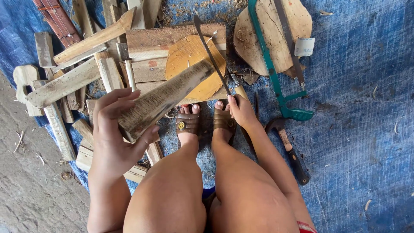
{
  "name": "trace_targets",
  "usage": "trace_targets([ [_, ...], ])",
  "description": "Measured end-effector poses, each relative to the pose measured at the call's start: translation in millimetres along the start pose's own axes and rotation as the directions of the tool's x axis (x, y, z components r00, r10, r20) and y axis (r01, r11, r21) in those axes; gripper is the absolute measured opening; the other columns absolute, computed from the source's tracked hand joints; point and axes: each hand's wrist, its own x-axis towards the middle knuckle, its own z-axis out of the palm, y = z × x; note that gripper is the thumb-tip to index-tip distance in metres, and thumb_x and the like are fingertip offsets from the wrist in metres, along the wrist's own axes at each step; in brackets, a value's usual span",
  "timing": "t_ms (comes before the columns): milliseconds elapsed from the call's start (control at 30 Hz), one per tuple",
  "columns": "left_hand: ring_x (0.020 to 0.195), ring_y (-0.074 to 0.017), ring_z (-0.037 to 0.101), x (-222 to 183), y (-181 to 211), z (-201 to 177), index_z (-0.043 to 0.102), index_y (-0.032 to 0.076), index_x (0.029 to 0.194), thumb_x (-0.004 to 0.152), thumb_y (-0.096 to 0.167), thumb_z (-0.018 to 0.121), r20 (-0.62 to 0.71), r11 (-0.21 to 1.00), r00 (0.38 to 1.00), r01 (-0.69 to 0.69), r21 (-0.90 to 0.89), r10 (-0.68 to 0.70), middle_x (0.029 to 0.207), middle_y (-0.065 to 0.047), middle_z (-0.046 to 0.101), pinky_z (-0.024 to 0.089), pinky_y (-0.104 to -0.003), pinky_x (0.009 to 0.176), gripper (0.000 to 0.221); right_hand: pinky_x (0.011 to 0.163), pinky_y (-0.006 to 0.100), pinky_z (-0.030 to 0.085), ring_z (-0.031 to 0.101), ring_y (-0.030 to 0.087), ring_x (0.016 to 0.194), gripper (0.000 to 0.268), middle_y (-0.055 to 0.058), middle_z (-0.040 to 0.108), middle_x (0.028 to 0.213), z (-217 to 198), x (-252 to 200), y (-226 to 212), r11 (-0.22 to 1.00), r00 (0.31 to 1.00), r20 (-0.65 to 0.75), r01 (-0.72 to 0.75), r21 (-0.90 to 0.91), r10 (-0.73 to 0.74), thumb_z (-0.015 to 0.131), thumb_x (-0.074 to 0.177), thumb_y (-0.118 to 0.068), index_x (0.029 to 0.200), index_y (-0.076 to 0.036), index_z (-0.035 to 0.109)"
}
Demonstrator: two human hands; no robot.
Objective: Shaping a wooden component using a hand saw and a large blade
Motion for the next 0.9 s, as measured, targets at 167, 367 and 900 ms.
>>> trace_targets([
  [167, 0.124, -0.037, 0.058, -6, -7, 3, 0.043, -0.002, 0.133, 0.089, 0.021, 0.081, -0.009, 1.0, 1.0, 0.009, 0.015, -0.009, 0.132, -0.022, 0.057, 0.047, -0.046, 0.109, 0.063, 0.061, 0.033, 0.046, 0.053, 0.017, 0.052, 0.044, 0.005, 0.057, 0.06, 1, -12, 6, 0.959, 0.982, 0.149, 0.076, 0.274, -0.12, 0.039, 0.109, -0.04, 0.084, -0.009, 0.057],
  [367, 0.12, -0.0371, 0.059, -10, -4, 9, 0.034, -0.006, 0.146, 0.09, 0.019, 0.083, -0.052, 0.998, 0.997, 0.062, 0.03, -0.061, 0.13, -0.024, 0.056, 0.048, -0.048, 0.107, 0.079, 0.072, 0.034, 0.048, 0.058, 0.016, 0.058, 0.039, 0.005, 0.061, 0.058, 6, -37, -10, 0.951, 0.92, 0.297, 0.185, 0.249, -0.257, 0.039, 0.108, -0.034, 0.085, -0.008, 0.057],
  [900, 0.116, -0.0406, 0.058, -8, 10, 13, 0.043, -0.002, 0.114, 0.089, 0.032, 0.078, -0.096, 0.992, 0.993, 0.075, 0.105, -0.065, 0.123, -0.028, 0.053, 0.045, -0.05, 0.106, 0.055, 0.065, 0.039, 0.042, 0.066, 0.025, 0.072, 0.059, 0.004, 0.067, 0.08, -3, -71, -44, 0.909, 0.848, 0.358, 0.417, 0.006, -0.391, 0.032, 0.1, -0.063, 0.112, -0.014, 0.063],
])
